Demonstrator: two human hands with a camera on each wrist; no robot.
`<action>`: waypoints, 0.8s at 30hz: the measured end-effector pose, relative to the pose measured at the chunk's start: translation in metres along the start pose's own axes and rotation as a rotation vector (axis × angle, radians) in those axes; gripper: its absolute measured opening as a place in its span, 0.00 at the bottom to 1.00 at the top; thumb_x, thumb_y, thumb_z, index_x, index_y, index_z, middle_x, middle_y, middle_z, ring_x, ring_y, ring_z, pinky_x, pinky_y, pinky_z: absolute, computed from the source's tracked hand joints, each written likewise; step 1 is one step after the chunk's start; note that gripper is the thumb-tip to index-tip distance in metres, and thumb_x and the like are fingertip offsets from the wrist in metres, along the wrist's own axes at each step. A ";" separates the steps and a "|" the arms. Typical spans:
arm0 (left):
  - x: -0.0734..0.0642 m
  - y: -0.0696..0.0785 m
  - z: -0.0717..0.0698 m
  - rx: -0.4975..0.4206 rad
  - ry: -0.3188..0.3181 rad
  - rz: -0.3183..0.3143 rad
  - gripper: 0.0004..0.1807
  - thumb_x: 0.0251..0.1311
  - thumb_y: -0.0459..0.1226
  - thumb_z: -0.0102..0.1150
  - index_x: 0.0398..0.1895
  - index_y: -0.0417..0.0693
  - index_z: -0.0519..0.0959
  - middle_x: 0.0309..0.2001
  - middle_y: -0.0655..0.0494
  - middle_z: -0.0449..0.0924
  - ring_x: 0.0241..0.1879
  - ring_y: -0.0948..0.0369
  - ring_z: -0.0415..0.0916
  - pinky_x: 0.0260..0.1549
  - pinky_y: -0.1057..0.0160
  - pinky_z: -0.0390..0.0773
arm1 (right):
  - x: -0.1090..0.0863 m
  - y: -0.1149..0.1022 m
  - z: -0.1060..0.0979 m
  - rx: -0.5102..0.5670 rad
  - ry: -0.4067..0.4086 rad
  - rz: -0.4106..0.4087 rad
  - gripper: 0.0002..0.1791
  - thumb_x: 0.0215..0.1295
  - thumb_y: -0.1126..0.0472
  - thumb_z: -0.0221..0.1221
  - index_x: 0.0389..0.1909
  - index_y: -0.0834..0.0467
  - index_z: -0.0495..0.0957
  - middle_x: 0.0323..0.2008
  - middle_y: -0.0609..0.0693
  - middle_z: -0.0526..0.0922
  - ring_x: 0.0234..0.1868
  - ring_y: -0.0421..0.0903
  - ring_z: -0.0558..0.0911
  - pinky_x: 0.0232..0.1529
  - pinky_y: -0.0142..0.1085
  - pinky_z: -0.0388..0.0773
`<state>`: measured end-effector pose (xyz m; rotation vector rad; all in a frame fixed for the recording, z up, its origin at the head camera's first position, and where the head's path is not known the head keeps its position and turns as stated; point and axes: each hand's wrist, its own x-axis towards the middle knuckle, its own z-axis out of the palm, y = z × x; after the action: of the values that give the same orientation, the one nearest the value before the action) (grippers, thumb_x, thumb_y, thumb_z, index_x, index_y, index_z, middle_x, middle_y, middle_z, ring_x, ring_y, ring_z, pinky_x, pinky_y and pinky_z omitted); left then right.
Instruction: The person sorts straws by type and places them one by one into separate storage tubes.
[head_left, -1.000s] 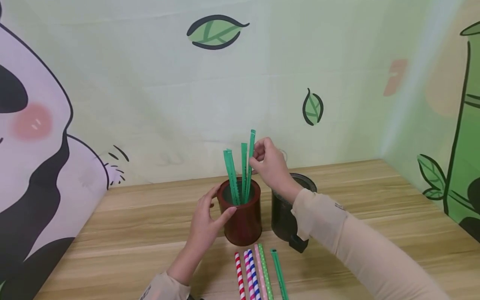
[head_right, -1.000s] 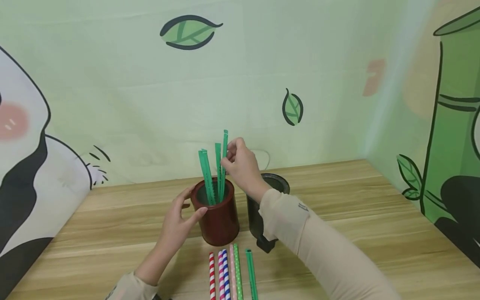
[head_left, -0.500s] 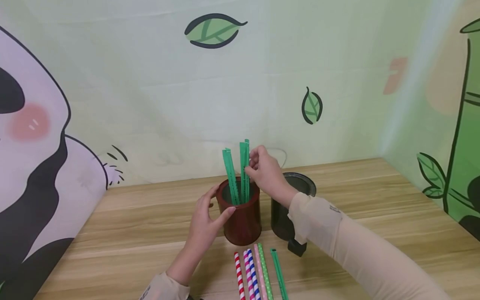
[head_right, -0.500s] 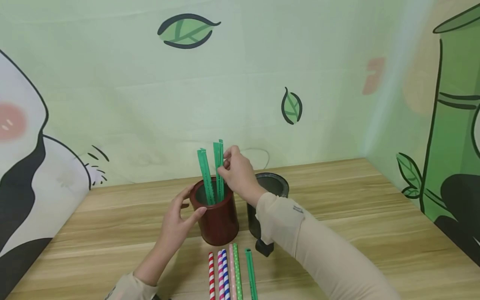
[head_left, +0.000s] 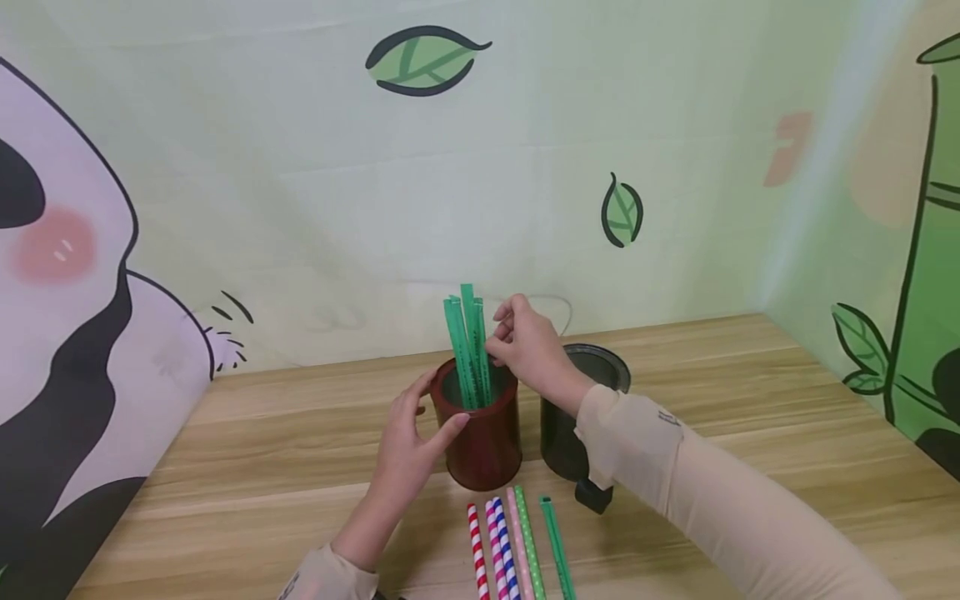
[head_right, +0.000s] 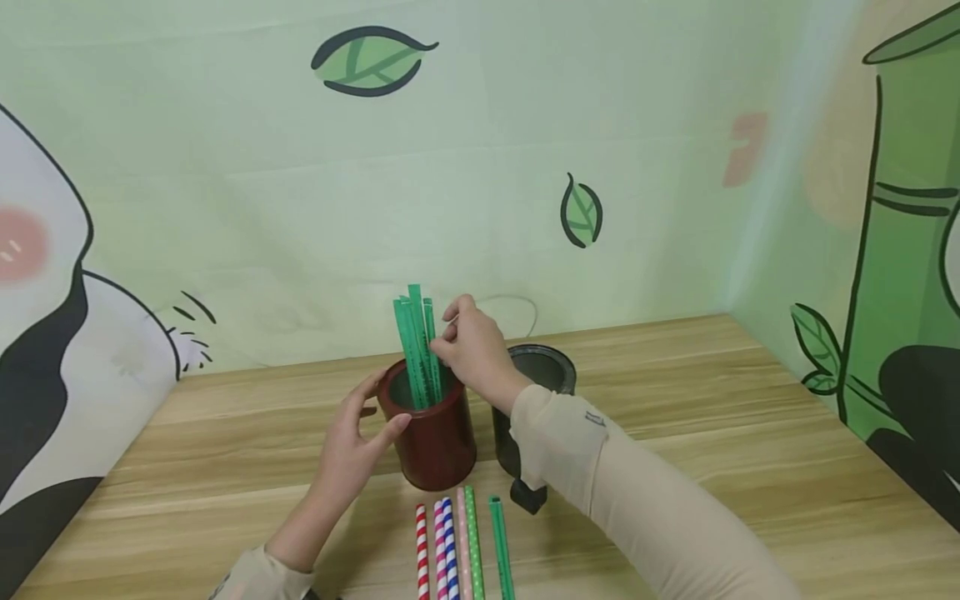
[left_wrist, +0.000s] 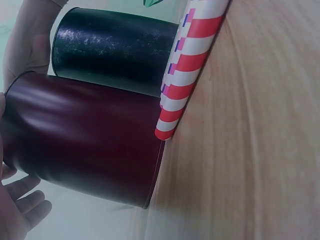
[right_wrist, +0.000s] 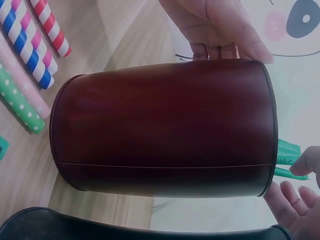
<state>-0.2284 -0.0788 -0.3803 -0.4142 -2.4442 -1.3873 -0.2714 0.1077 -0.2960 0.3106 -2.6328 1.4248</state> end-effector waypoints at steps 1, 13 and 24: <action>0.000 0.000 0.000 -0.001 0.000 0.001 0.39 0.56 0.50 0.65 0.70 0.52 0.63 0.65 0.51 0.70 0.66 0.54 0.65 0.60 0.50 0.72 | 0.000 0.000 -0.001 0.001 -0.001 0.000 0.17 0.65 0.64 0.56 0.53 0.59 0.64 0.41 0.56 0.78 0.36 0.47 0.82 0.44 0.38 0.84; -0.001 -0.001 0.001 -0.004 0.012 0.013 0.39 0.56 0.49 0.66 0.69 0.52 0.63 0.64 0.51 0.71 0.65 0.54 0.66 0.59 0.50 0.73 | -0.011 -0.013 -0.013 0.024 -0.018 -0.024 0.16 0.64 0.65 0.55 0.52 0.58 0.66 0.41 0.56 0.78 0.34 0.47 0.82 0.39 0.36 0.85; 0.000 -0.003 0.002 -0.002 0.029 0.044 0.38 0.55 0.47 0.67 0.69 0.52 0.64 0.63 0.51 0.72 0.64 0.54 0.67 0.58 0.51 0.74 | -0.032 -0.020 -0.030 0.081 0.003 -0.095 0.16 0.64 0.64 0.56 0.52 0.58 0.67 0.42 0.56 0.78 0.41 0.48 0.80 0.39 0.39 0.85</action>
<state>-0.2297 -0.0790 -0.3835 -0.4427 -2.3965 -1.3690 -0.2349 0.1253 -0.2701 0.4360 -2.5253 1.5026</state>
